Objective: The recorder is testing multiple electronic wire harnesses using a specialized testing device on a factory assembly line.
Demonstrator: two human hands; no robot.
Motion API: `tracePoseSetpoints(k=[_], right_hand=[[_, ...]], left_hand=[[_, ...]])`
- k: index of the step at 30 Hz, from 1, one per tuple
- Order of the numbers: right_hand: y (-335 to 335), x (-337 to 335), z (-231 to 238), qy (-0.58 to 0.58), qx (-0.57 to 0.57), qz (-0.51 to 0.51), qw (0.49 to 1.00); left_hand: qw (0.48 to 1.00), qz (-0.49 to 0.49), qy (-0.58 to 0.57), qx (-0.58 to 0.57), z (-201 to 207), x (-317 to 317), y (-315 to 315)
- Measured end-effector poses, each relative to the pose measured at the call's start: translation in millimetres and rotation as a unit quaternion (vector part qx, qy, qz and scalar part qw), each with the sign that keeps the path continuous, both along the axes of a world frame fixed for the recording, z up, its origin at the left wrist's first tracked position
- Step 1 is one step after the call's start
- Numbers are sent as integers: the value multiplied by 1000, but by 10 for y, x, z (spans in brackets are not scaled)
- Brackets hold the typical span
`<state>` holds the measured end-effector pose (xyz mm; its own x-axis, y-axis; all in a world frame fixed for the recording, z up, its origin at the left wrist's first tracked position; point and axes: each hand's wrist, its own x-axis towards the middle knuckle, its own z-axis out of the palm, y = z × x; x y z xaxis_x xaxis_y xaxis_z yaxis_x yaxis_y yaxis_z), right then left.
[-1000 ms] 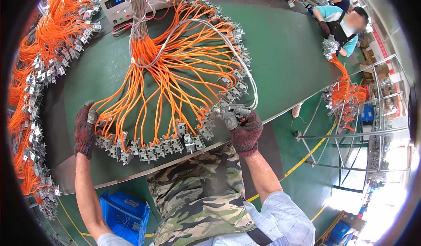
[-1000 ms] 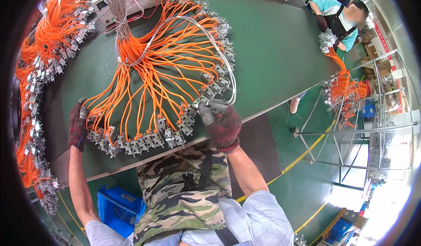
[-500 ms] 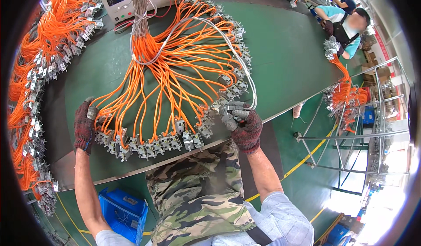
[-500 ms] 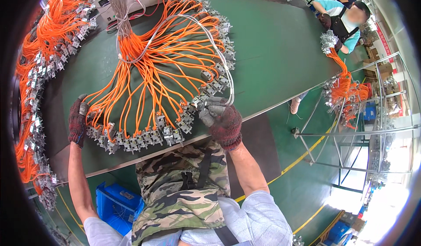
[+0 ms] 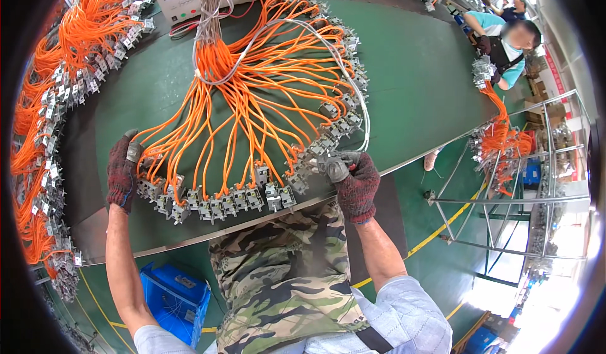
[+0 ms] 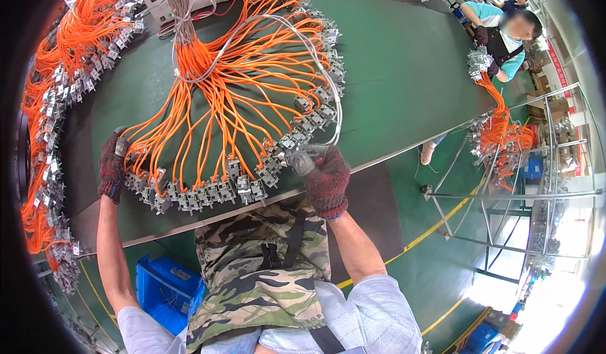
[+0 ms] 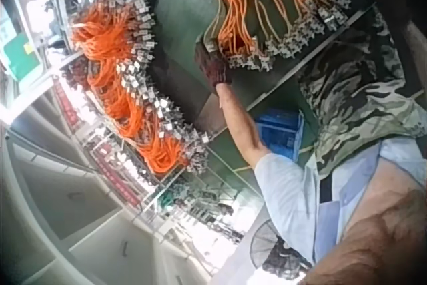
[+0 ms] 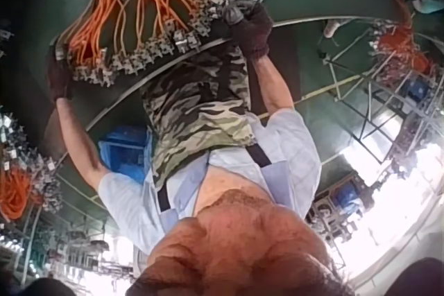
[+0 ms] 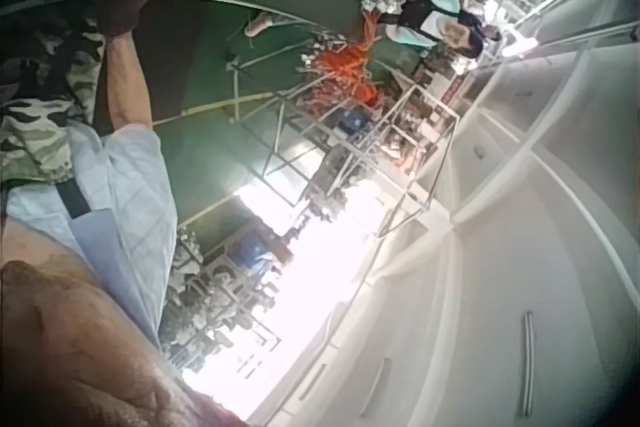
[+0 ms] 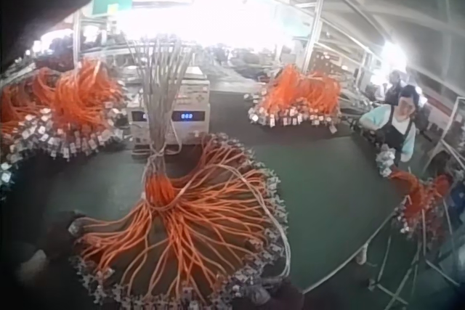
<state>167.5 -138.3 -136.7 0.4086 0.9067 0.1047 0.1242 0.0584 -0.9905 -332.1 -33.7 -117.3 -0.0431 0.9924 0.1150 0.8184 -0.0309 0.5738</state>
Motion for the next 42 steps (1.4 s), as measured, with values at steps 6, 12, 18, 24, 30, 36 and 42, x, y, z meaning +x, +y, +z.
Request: tracePoseSetpoints(k=[6,12,18,24,30,36,42], right_hand=[[6,-24,-39,-36,-3,-4,999],[-27,-99,96,15,36,-12,999],[-193,-112,141,-38,-11,-14,999],[-220,-136,54,-132,-37,-19,990],[-228,-179,38,-160,0,-44,986],[-395,-312,309,-209,24,-8,977],[-407,-370,243,-209,-44,-23,977]], left_hand=[[1000,8,-8,-5,-10,0,-13],[1000,11,-22,0,-7,20,-5],[1000,4,-16,-8,-35,-41,-9],[999,24,-37,-2,-22,39,-15],[999,28,-43,-6,-35,20,-17],[1000,16,-19,3,-20,13,-8],[1000,20,-23,-1,-29,26,-11]])
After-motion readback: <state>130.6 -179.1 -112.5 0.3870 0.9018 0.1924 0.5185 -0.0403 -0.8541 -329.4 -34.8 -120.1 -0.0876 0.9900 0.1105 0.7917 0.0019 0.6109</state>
